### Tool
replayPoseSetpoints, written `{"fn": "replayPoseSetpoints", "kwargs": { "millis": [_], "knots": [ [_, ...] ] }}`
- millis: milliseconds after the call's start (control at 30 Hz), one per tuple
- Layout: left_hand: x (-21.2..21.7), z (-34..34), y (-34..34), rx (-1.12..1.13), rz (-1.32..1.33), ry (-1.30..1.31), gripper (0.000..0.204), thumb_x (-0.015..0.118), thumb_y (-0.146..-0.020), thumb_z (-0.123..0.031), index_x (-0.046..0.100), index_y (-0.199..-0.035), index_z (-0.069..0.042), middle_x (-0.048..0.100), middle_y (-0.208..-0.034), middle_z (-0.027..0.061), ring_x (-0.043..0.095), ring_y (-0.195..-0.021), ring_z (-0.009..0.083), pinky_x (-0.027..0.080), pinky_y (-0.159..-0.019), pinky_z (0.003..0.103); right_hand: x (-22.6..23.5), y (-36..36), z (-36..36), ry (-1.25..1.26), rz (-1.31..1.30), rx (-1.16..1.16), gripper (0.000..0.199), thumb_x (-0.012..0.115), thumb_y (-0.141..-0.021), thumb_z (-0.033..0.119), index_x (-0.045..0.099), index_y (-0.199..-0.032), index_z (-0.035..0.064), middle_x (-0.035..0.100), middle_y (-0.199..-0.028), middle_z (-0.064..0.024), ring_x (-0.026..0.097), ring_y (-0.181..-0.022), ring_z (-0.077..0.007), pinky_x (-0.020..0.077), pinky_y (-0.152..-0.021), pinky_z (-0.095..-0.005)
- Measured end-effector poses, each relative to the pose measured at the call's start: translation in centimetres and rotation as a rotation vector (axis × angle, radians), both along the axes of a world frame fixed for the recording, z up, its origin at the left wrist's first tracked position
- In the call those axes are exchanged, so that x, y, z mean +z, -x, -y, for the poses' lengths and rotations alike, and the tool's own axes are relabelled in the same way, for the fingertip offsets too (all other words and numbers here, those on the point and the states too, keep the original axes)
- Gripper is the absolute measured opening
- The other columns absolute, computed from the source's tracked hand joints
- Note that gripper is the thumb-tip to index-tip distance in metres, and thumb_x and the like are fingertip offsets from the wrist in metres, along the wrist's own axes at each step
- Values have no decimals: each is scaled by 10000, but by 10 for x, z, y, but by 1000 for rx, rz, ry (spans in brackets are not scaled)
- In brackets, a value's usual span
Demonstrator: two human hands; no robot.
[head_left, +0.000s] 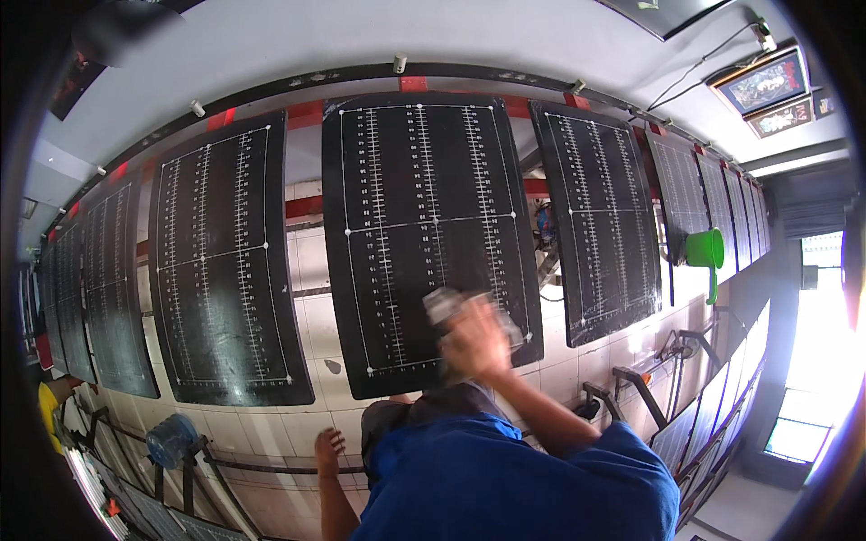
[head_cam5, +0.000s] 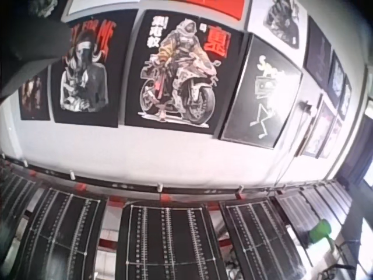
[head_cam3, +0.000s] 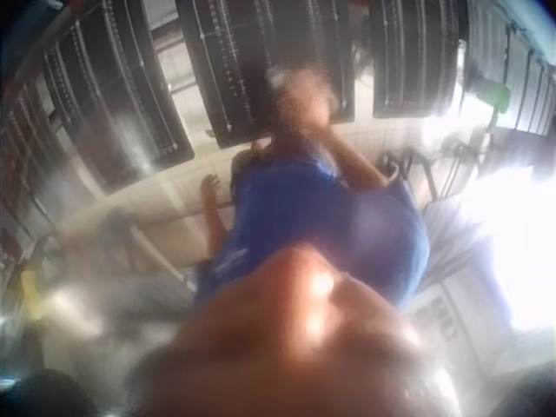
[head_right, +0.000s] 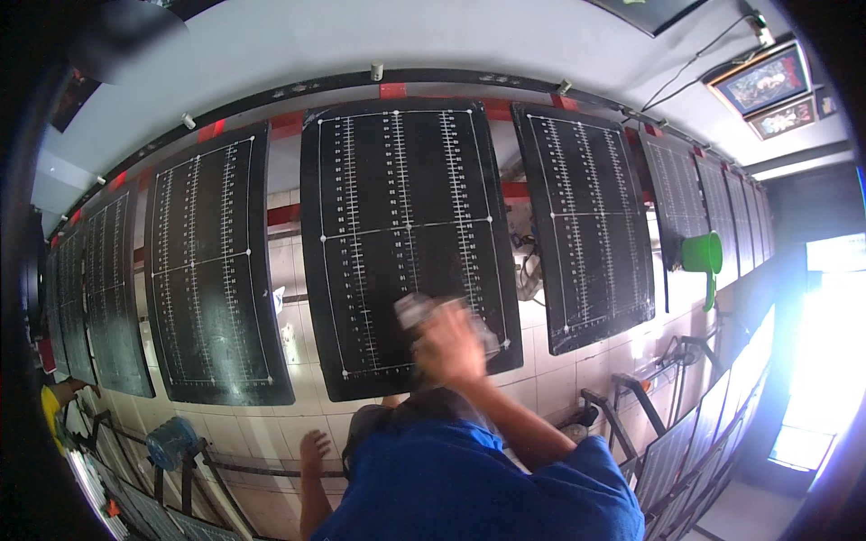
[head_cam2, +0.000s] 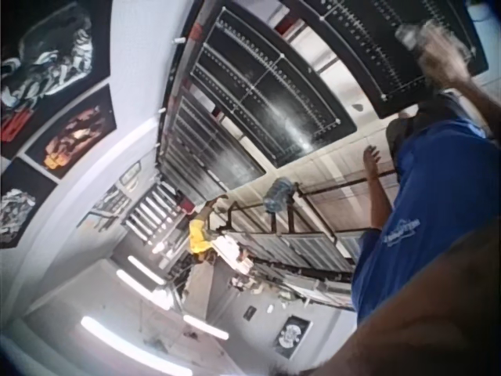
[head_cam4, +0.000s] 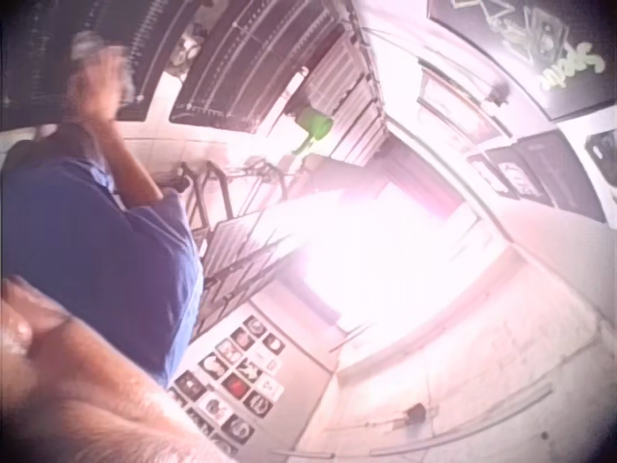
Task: The person cleans a large black screen mounted on a wall. They pour water from a green scoop onto the screen and wipe it with a cloth, repeating the process to clean the surface.
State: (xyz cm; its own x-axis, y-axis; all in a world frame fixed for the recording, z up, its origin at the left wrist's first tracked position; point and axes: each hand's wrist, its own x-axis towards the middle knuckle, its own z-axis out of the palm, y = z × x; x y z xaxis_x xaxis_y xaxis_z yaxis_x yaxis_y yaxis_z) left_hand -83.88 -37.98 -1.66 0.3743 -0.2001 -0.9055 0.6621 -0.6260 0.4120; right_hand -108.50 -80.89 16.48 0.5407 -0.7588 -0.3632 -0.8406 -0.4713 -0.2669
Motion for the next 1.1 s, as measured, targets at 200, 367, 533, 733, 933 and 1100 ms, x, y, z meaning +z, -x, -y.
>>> {"fn": "replayPoseSetpoints", "kwargs": {
  "millis": [200, 367, 533, 733, 933, 1100],
  "knots": [
    [13, -52, 63, -109, -23, -99, 426, 515, -1001, -376, 579, -1232, -25, 687, -1125, 143, 679, -870, 215, 539, -672, 312, -48, -3, 244, 680, 300, -487, 623, 567, -946, 363, 439, -1469, 48, 413, -1505, -268, 335, -1416, -486, 266, -1192, -524],
    [35, 7, 51, -296, 28, -50, 458, 472, -1036, -390, 571, -1272, -10, 685, -1143, 141, 677, -925, 223, 540, -724, 345, -39, -202, 309, 441, 1, -171, 620, 437, -987, 376, 380, -1491, 20, 337, -1574, -220, 250, -1477, -435, 159, -1228, -550],
    [19, 46, 25, -310, 10, 43, 502, 458, -1043, -432, 563, -1310, -21, 682, -1173, 121, 673, -942, 223, 533, -755, 364, -28, -201, 115, 333, 548, 433, 577, 547, -933, 322, 469, -1449, 76, 446, -1488, -204, 311, -1463, -400, 255, -1213, -500],
    [-16, -26, 49, -42, -223, -207, 369, 439, -1039, -401, 578, -1224, -114, 674, -1060, 58, 639, -778, 173, 510, -710, 366, -45, -6, 159, 366, 156, 80, 580, 595, -927, 297, 473, -1453, 85, 471, -1478, -229, 370, -1426, -446, 263, -1205, -552],
    [37, -57, 115, -730, -132, -219, 258, 448, -1011, -301, 618, -998, -107, 596, -822, 18, 590, -666, 159, 483, -546, 301, -66, -48, 425, 738, 203, -630, 540, 564, -935, 284, 488, -1355, -47, 547, -1312, -294, 501, -1248, -467, 351, -1108, -543],
    [58, -68, 139, -795, 61, -261, 318, 498, -1007, -333, 620, -1128, -66, 671, -1002, 75, 644, -782, 201, 527, -673, 382, -62, -282, 368, 467, 36, -283, 722, 488, -982, 351, 237, -1557, -7, 214, -1628, -247, 114, -1540, -384, 66, -1261, -461]
  ]
}}
